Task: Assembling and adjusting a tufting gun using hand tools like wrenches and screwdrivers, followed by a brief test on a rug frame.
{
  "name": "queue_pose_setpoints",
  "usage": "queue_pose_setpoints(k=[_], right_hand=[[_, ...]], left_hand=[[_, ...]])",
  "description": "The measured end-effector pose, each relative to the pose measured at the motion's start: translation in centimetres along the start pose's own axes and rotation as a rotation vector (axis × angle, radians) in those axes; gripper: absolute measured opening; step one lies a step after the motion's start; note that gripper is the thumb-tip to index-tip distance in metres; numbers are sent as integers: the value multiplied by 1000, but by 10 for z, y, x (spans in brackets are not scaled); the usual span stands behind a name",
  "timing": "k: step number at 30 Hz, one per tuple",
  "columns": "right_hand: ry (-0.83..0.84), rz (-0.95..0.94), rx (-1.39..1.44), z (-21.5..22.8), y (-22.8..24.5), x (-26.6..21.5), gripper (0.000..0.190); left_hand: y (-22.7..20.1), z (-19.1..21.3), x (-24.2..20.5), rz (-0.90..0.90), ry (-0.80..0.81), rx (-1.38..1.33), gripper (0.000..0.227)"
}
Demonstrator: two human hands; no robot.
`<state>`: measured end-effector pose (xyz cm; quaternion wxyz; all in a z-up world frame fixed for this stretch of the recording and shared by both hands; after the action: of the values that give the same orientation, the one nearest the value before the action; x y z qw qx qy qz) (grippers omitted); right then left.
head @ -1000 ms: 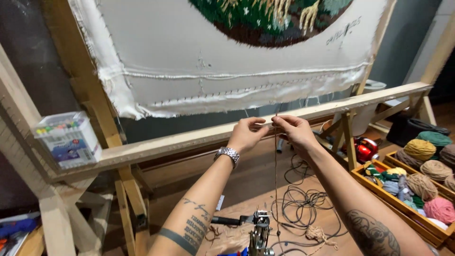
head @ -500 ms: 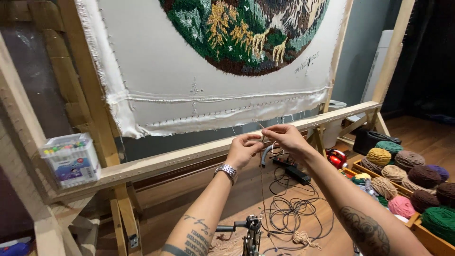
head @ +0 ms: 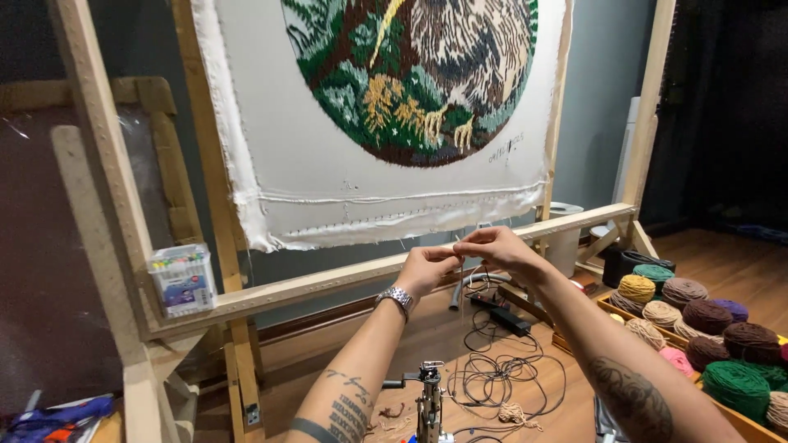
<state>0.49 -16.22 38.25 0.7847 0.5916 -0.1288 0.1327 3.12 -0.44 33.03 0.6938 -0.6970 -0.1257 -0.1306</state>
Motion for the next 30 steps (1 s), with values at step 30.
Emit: queue_pose_setpoints(k=[30], right_hand=[[-184,-319,378,174,-237,33,37]], left_hand=[[69,67,-14,68,-394,957,38]])
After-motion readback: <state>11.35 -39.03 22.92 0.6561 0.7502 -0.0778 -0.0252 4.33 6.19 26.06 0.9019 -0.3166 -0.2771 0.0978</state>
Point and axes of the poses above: each hand's wrist, its own x-axis towards the middle knuckle, its own z-axis out of the back of the hand, y = z × x, the point moved 5 cm from there along x, towards the middle knuckle, and after that the axes turned 6 degrees about -y, right-handed, at the moved point
